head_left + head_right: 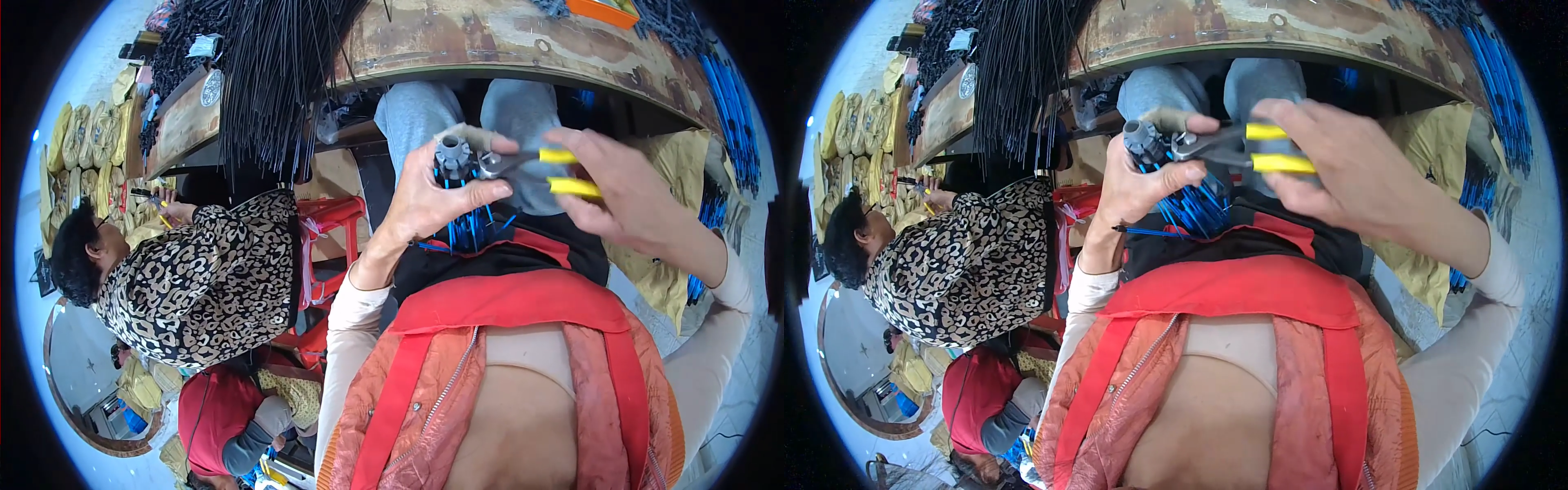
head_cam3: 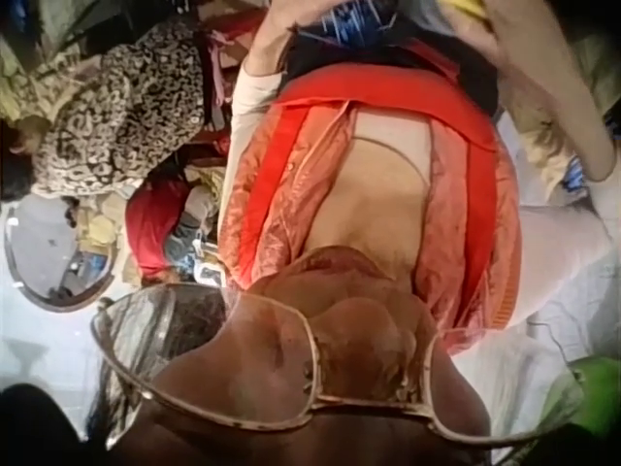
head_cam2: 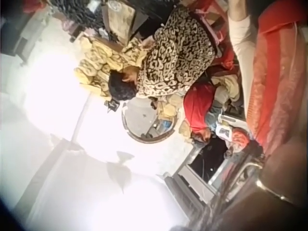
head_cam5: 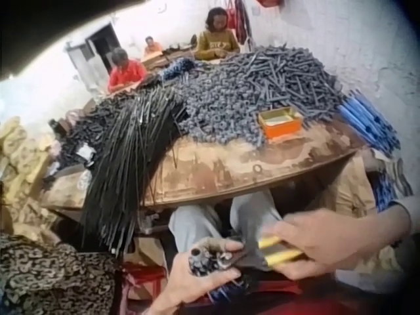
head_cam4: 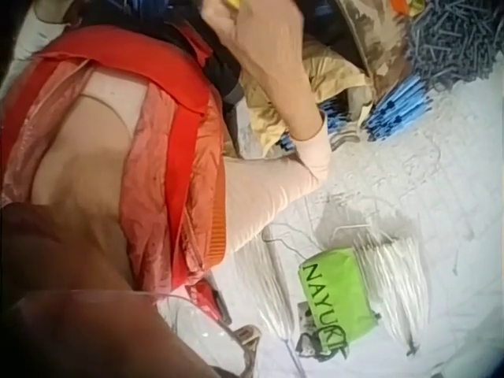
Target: Assembling and bundling blue plastic marker components at a production workbench.
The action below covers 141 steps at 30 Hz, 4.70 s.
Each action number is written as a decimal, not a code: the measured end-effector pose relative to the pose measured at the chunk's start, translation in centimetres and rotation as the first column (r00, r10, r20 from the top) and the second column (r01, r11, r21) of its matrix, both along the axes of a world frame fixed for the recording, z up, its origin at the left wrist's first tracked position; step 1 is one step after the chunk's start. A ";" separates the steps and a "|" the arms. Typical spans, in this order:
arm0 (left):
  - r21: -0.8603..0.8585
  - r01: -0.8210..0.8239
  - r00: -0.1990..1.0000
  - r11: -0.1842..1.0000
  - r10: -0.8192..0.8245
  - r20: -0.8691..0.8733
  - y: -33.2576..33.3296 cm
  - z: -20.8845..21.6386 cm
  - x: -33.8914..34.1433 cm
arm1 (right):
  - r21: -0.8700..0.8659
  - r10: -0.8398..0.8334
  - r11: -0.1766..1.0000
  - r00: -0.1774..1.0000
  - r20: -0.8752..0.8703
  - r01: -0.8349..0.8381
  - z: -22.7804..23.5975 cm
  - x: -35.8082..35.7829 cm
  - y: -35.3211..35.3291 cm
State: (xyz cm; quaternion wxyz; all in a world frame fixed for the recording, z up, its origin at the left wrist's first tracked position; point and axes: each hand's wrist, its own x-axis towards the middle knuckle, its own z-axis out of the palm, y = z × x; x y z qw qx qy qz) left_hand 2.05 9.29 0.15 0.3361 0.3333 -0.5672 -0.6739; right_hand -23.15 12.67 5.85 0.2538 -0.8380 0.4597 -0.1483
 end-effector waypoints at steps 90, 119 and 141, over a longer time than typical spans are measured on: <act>0.780 -0.224 0.437 0.584 0.776 -0.455 -6.9 -6.8 0.0 | -0.200 0.198 0.978 0.598 0.776 -0.065 -10.5 0.7 -5.9; 0.122 0.247 0.965 0.961 -0.232 -0.123 0.7 -5.5 6.8 | 0.468 -0.306 0.847 0.488 0.817 -0.253 -10.4 6.8 0.2; 0.101 0.346 0.929 0.933 -0.355 0.101 -1.5 0.6 5.4 | 0.329 -0.068 0.813 0.483 0.873 -0.480 -9.7 5.6 -2.7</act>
